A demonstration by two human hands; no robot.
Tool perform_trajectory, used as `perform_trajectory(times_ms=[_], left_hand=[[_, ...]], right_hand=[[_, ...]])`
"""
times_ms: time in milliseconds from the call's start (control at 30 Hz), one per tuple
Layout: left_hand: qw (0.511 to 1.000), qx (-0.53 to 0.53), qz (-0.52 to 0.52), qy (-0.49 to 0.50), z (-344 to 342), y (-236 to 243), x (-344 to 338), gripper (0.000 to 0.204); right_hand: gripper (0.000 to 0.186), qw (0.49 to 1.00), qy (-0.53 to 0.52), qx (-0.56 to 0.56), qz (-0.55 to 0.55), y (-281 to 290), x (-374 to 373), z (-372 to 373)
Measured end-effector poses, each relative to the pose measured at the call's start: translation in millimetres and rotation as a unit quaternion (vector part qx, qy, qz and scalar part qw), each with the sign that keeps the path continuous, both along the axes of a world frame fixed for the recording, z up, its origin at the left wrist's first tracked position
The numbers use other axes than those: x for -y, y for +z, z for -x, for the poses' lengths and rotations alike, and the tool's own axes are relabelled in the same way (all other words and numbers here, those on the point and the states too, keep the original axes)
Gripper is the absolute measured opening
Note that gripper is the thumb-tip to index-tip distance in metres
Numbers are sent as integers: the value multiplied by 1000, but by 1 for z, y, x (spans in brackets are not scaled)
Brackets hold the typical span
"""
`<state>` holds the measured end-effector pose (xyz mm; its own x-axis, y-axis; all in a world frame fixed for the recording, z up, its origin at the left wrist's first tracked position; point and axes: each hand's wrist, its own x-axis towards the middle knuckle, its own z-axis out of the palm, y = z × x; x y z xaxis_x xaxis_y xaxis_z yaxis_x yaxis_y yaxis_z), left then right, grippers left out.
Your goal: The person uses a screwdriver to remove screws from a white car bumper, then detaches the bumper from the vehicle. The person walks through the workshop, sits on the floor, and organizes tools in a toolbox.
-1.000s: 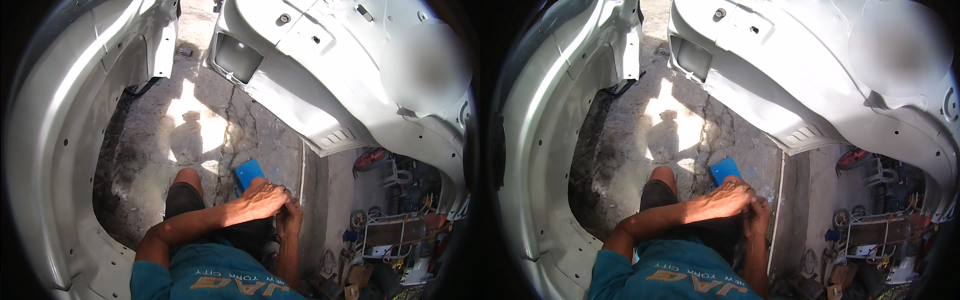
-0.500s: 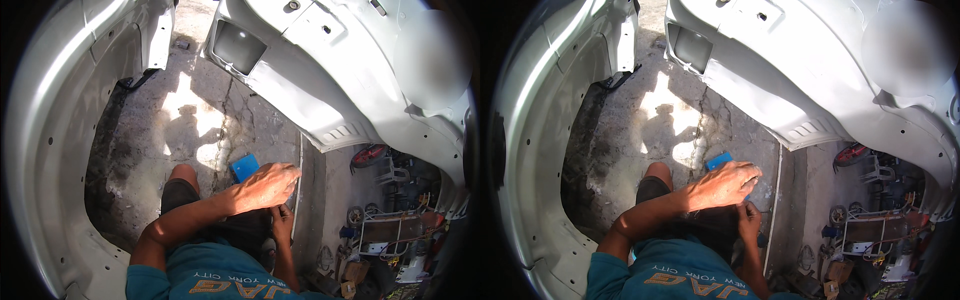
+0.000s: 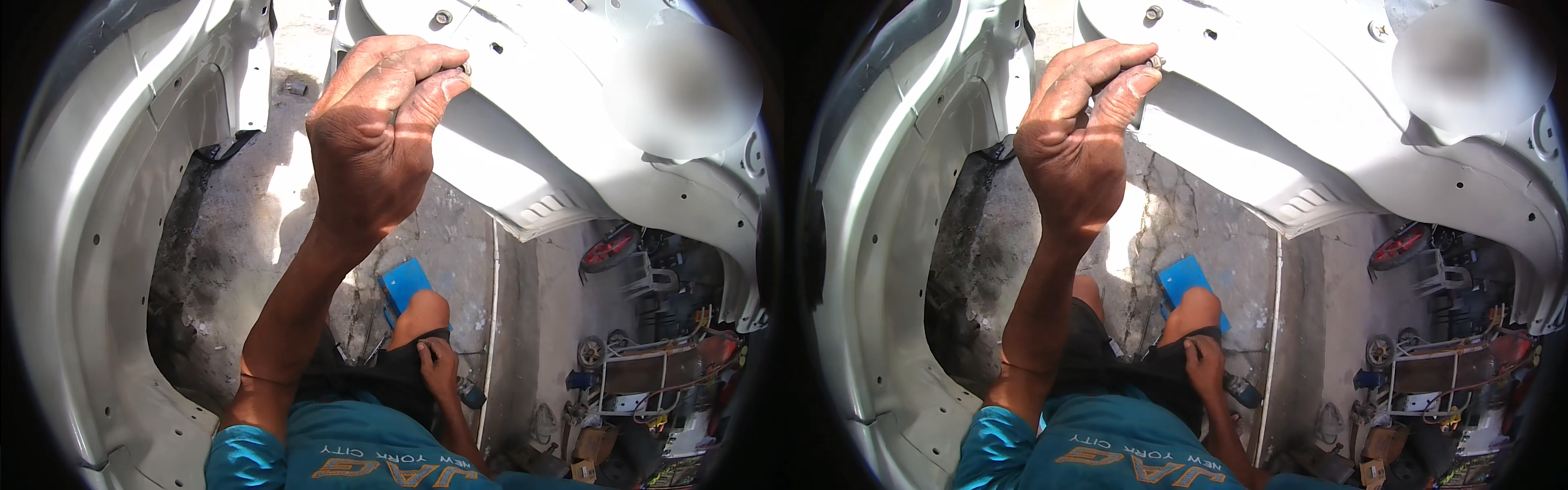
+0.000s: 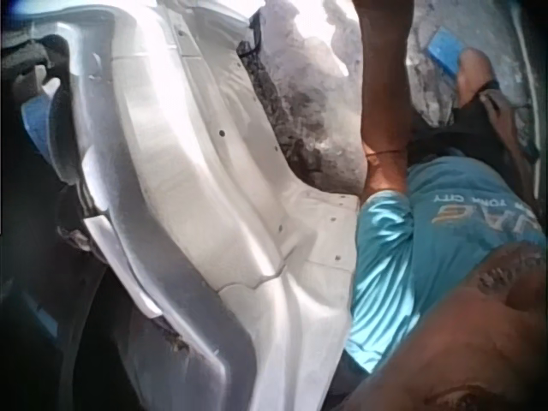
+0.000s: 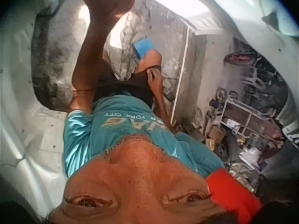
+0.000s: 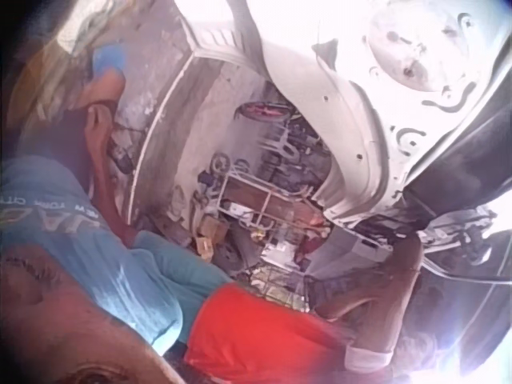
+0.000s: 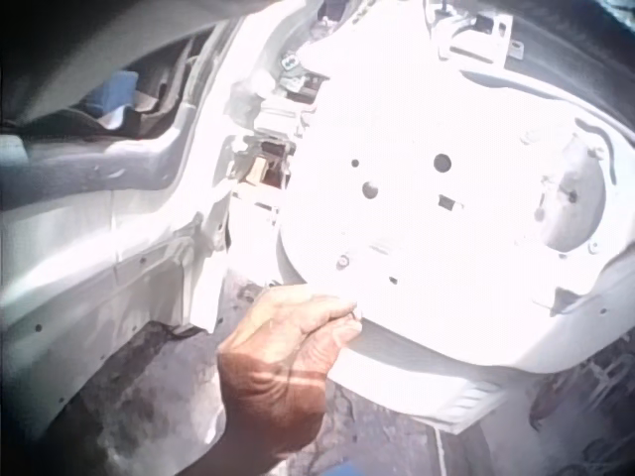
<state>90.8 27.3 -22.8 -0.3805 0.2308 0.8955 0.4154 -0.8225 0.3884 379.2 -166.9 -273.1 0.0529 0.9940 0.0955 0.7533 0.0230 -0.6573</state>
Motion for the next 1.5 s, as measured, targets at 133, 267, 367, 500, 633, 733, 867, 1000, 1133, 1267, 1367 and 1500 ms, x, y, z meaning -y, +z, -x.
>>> perform_trajectory(times_ms=[133,267,367,500,633,733,867,1000,1133,1267,1367,1500], left_hand=[[1000,6,-26,-15,-10,8,-14,17],[999,-24,-42,-16,-15,14,-23,18],[999,-26,-30,9,-18,14,-23,17],[998,-29,-18,43,-23,14,-24,15],[999,-17,-1,33,-27,18,-22,15],[999,26,22,7,-26,14,-22,15],[994,77,53,-53,-27,12,-21,15],[995,63,76,-35,-27,12,-21,16],[993,76,95,-7,-30,15,-22,17],[993,69,98,20,-31,14,-21,15],[993,48,95,44,-29,12,-23,14],[994,24,87,67,-30,15,-23,13]], right_hand=[[14,999,16,30,-18,-4,-2,-3],[10,999,21,30,-36,-9,-3,-5],[10,998,24,35,-44,-15,-5,-7],[9,998,16,18,-53,-20,-6,-7],[10,998,7,5,-61,-27,-6,-11],[12,998,0,2,-55,-27,-9,-9],[15,999,-6,4,-32,-27,-13,-8],[15,1000,-21,9,-21,-30,-17,-8],[16,999,-31,23,-19,-25,-20,-7],[16,999,-32,9,-24,-36,-21,-13],[17,999,-26,20,-22,-47,-23,-18],[17,999,-34,7,-34,-39,-24,-13]])
